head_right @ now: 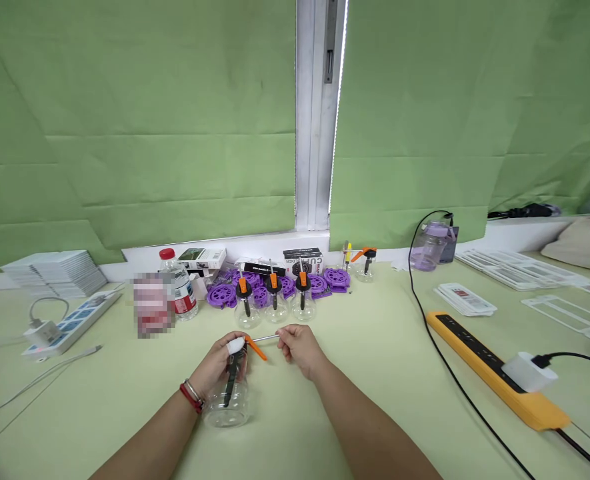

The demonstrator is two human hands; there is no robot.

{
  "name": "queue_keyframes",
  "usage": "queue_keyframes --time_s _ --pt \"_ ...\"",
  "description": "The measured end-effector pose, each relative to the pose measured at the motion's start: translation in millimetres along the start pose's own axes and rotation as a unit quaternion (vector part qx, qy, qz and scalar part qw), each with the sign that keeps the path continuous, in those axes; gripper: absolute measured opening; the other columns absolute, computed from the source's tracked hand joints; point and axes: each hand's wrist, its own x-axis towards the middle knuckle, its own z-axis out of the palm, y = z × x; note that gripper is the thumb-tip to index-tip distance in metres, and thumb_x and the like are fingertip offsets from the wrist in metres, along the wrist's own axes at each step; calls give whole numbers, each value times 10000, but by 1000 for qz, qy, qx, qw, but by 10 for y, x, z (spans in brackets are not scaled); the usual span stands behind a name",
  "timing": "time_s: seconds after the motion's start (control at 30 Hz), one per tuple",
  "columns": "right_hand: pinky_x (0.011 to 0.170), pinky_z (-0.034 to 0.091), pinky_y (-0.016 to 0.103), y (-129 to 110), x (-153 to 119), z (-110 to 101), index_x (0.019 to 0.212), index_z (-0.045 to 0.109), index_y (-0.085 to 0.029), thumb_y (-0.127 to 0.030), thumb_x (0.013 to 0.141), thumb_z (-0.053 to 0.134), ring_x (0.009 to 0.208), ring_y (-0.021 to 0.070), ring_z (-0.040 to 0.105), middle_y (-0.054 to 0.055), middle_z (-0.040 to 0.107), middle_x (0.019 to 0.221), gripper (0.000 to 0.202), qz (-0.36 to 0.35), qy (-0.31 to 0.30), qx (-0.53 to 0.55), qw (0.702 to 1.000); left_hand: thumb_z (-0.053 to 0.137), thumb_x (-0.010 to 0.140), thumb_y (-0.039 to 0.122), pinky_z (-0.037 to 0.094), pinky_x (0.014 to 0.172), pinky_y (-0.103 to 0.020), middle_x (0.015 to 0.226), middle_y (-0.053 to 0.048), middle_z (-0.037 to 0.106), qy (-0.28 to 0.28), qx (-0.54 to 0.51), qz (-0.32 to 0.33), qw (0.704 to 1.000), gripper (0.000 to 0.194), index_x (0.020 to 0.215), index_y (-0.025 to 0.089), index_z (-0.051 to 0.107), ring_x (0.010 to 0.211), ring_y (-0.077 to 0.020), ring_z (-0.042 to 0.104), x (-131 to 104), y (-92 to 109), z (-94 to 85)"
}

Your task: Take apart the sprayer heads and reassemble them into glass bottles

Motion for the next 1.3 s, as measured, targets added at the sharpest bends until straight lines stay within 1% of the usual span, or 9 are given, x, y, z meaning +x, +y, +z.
queue_keyframes --time_s 0.07,0.2,0.27,0.4,0.5,0.77,1.03,1.2,1.3 --pt "423 354 216 7 18 -11 767 645 -134 -417 640 690 435 70 433 -22 566 558 313 -25 23 -28 999 633 679 403 357 345 -226 478 54 521 1 -3 -7 1000 333 892 193 485 353 -133 487 12 3 -7" --pt "604 449 255 -8 26 -32 742 688 -159 -354 616 721 579 108 530 -14 590 594 234 -97 31 -58 993 636 679 417 347 349 -218 479 48 525 2 1 -20 1000 336 876 188 487 365 -134 498 21 39 -29" --pt "650 473 276 -26 8 -28 808 680 -171 -368 601 743 635 128 575 0 627 667 293 -88 16 -24 996 642 674 433 340 356 -216 472 45 523 5 -3 -22 1000 349 866 183 492 373 -135 505 22 56 -41" --pt "483 449 253 -30 -16 11 801 615 -140 -509 659 681 511 119 561 27 628 644 401 2 -4 28 1000 652 665 445 341 366 -217 481 37 536 17 -10 -13 1000 369 876 182 501 393 -146 527 30 49 -51" --pt "396 376 215 -11 -4 29 712 592 -131 -536 663 662 419 83 478 4 586 562 414 -3 20 9 1000 649 675 427 343 365 -215 482 42 533 15 -11 -9 1000 349 879 185 502 384 -141 521 35 29 -47" --pt "528 457 258 -35 27 -57 773 677 -140 -471 633 698 503 101 524 7 618 630 360 -64 6 -46 997 657 673 457 355 390 -214 521 22 561 7 -6 -36 999 359 848 172 528 420 -140 546 52 45 -109" --pt "628 481 281 -48 11 -57 871 712 -173 -444 683 666 585 117 550 14 638 702 333 -132 -3 -100 986 579 736 468 424 412 -266 529 -32 574 -17 -38 -126 991 331 703 140 552 461 -178 576 85 57 -219" --pt "518 446 264 -10 38 -5 808 692 -151 -488 677 649 489 107 505 15 622 632 364 -76 10 -72 994 618 727 428 406 407 -236 514 -3 565 -5 -26 -63 998 281 756 158 546 439 -150 552 65 56 -163" --pt "588 456 279 -14 71 -35 821 687 -166 -417 668 661 550 128 530 10 615 629 295 -91 30 -80 992 615 728 410 420 406 -249 515 3 562 -1 -30 -66 997 259 771 167 536 435 -152 543 62 51 -161"
